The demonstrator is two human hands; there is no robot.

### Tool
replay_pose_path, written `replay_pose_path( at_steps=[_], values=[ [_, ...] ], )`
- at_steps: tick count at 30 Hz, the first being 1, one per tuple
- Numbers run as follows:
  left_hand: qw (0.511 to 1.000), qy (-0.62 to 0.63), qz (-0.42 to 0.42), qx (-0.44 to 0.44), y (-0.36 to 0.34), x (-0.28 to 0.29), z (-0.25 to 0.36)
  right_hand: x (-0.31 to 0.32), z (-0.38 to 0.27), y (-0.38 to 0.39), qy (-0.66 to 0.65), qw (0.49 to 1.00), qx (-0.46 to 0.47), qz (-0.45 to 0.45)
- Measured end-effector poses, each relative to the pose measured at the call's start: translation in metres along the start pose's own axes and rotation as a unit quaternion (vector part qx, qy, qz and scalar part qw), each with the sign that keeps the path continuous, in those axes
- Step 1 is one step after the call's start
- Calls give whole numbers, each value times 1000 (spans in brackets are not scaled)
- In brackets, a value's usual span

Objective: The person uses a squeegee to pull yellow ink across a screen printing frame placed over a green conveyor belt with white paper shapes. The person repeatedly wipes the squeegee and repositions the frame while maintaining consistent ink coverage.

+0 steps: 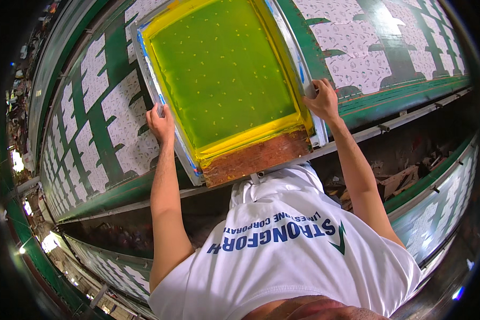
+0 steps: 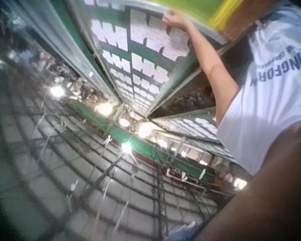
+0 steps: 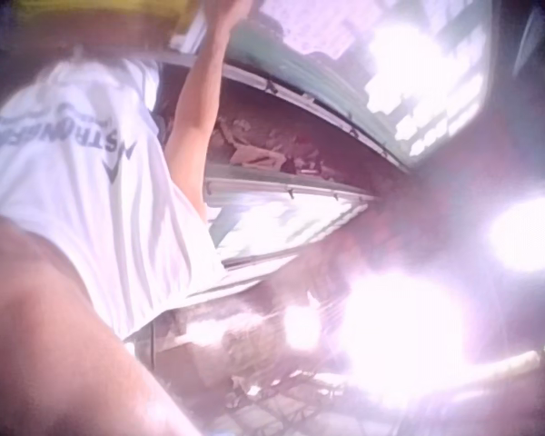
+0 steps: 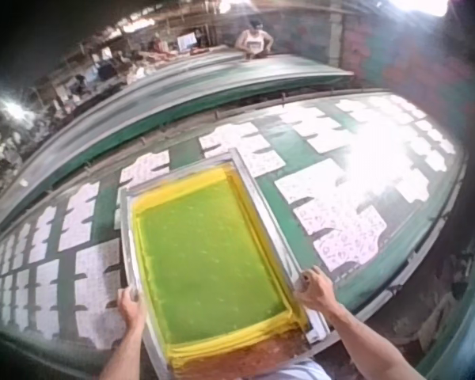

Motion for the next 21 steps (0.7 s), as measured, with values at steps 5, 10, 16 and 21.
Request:
replay_pose_path(
  at_steps=[5, 10, 16, 21],
  values=[
    [1000, -5, 3, 7, 4, -7, 10, 5, 13, 1, -18, 1000, -6, -1],
    [999, -30, 5, 18, 0, -18, 13, -3, 18, -2, 1, 1000, -14, -20],
    [998, -58, -23, 17, 2, -39, 15, 4, -11, 12, 52, 997, 41, 38],
    [998, -64, -2, -5, 7, -46, 13, -23, -87, 78, -36, 978, 155, -138]
  ],
)
Point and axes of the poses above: each hand's wrist, its own y-axis away from the middle knuckle, its own x-axis out of the back of the hand, z = x × y, the point moved 7 cm from there along -y, towards the middle knuckle, and after that the axes turned 9 degrees about -y, right-handed, at the moved point
